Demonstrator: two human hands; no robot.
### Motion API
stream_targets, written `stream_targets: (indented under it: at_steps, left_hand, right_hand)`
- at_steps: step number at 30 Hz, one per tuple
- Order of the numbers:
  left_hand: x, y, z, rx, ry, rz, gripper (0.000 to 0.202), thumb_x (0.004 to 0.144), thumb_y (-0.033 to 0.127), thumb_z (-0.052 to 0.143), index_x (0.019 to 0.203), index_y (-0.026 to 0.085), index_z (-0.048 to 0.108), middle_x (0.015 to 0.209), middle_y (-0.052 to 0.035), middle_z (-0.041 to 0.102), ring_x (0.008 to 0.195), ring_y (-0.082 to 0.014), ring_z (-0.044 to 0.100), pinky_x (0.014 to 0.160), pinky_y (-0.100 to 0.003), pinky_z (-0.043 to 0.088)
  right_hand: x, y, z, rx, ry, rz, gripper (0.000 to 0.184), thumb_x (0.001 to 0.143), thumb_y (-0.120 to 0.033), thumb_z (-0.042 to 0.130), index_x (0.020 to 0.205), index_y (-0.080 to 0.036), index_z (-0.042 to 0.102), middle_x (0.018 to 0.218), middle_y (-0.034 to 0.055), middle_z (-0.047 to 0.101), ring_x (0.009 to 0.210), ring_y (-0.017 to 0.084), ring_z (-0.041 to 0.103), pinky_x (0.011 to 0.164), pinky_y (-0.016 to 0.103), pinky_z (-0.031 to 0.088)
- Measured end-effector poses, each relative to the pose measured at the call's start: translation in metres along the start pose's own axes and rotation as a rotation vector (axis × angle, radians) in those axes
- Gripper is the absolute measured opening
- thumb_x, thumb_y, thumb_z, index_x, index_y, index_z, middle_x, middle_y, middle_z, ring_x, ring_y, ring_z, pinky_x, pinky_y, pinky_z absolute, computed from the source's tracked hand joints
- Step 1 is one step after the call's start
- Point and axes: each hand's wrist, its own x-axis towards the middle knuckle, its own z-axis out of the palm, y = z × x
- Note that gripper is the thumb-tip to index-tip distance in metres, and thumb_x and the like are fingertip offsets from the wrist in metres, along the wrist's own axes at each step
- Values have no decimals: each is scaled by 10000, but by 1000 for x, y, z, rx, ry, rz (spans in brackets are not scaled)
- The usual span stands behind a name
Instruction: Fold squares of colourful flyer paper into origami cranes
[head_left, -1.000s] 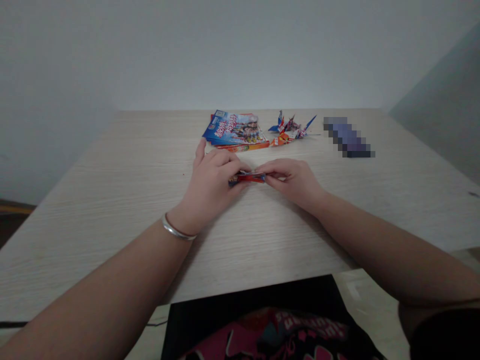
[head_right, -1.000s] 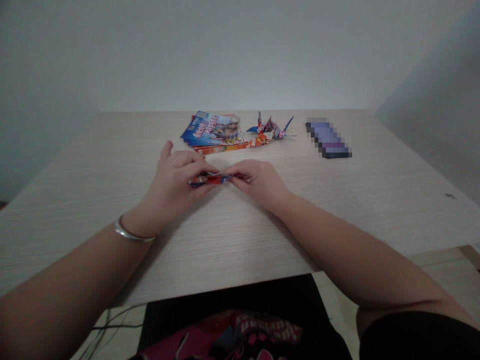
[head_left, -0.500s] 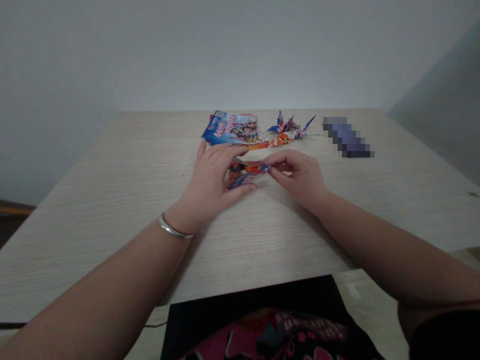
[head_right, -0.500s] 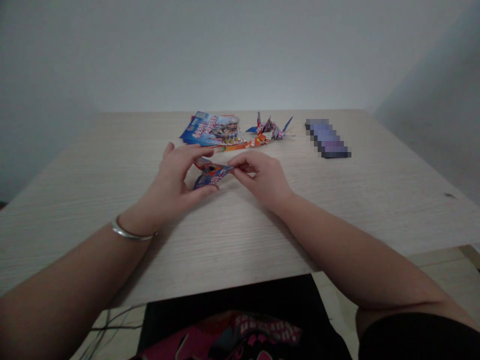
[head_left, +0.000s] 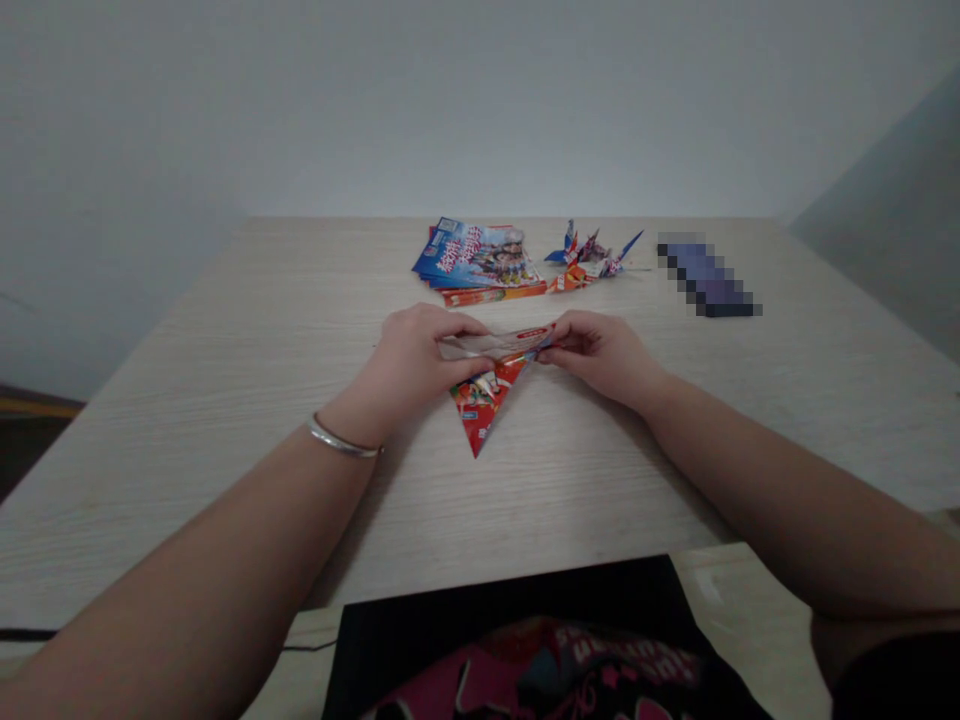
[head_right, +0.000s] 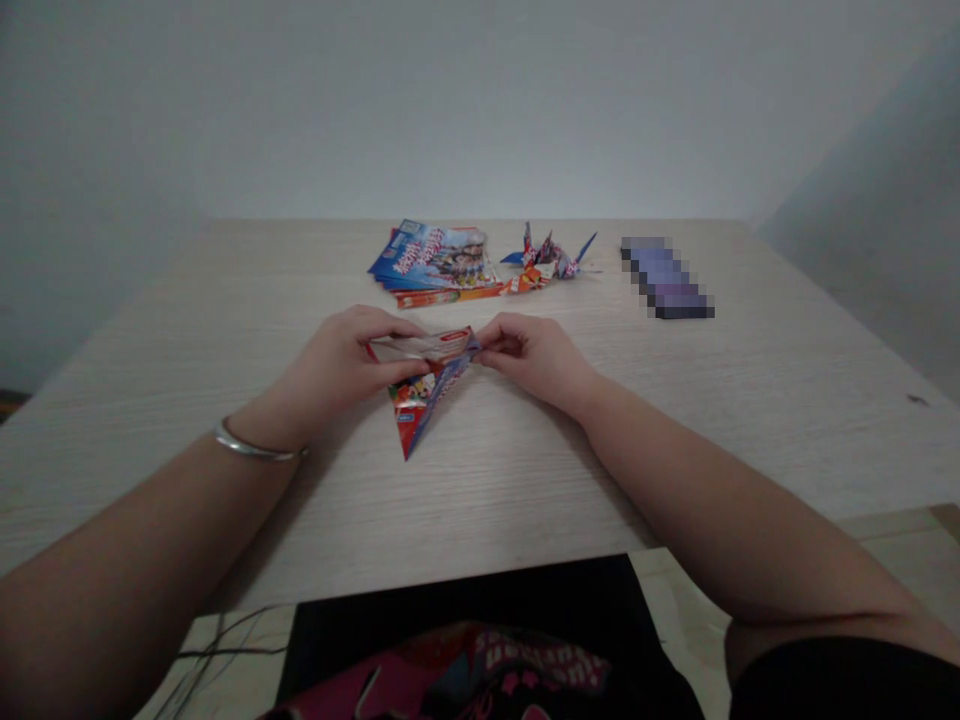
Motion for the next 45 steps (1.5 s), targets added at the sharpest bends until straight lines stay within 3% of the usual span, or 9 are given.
stream_targets:
  at_steps: [5,9,15,21,28,32,36,39,45]
  left_hand:
    - [-2,7,0,85,-150,-36,361,785,326,752,1137,254,780,958,-44,811,789,-229,724,705,-342,525]
    - [-3,7,-2,138,-134,-42,164,831,339,700,934,246,787,782,-26,783,638,-193,667,605,-315,469]
    - [-3,14,-3,388,-79,119,190,862,385,686,888,219,773,836,-72,778,804,-272,705,755,-400,471]
    - [-1,17,-2,436,-87,50,266,917,416,630,812,214,766,782,-66,771,715,-234,687,730,-372,449]
    - [-1,1,-4,437,-29,18,195,914,326,617,925,282,806,866,-46,802,834,-269,716,826,-427,475]
    - [-2,0,-5,292,182,28,302,921,330,567,1150,270,755,1091,-63,792,1029,-291,703,958,-481,477]
    - [-3,15,-6,11,255,283,339,974,425,566,1236,254,696,1252,-71,743,1160,-271,664,1052,-479,462]
    - [-4,25,-4,0,329,389,284,925,457,691,1138,271,720,1162,-56,765,1113,-266,680,1013,-455,486]
    - [-5,29,-1,4,419,427,42,908,239,703,933,261,730,934,-11,776,916,-212,711,877,-402,517]
  right_hand:
    - [1,-3,1,-14,-62,0,171,749,-314,781,760,-211,644,777,-3,739,691,146,679,695,313,588]
    - [1,-2,0,-10,-76,12,172,738,-319,784,756,-220,645,769,-6,738,701,155,679,683,317,581]
    - [2,-1,4,14,-91,56,191,730,-356,796,747,-240,644,803,-3,762,759,185,714,743,357,604]
    - [3,-3,4,-42,-69,46,190,739,-343,774,747,-230,621,759,1,740,689,171,682,653,317,558]
    - [2,-3,-4,-131,14,-2,154,757,-325,765,768,-212,660,751,5,728,659,152,645,625,294,514]
    - [3,-8,-7,-305,155,-116,39,797,-223,720,828,-206,703,767,1,736,661,146,650,638,282,517]
    - [2,-16,-7,-503,249,-256,74,869,-208,651,886,-215,723,853,20,756,755,174,692,705,305,550]
    - [-1,-22,-5,-635,251,-391,137,901,-176,598,926,-219,726,916,35,771,855,195,717,775,327,561]
    - [-7,-33,2,-751,246,-600,129,927,-164,595,940,-222,709,906,30,776,856,183,714,788,323,553]
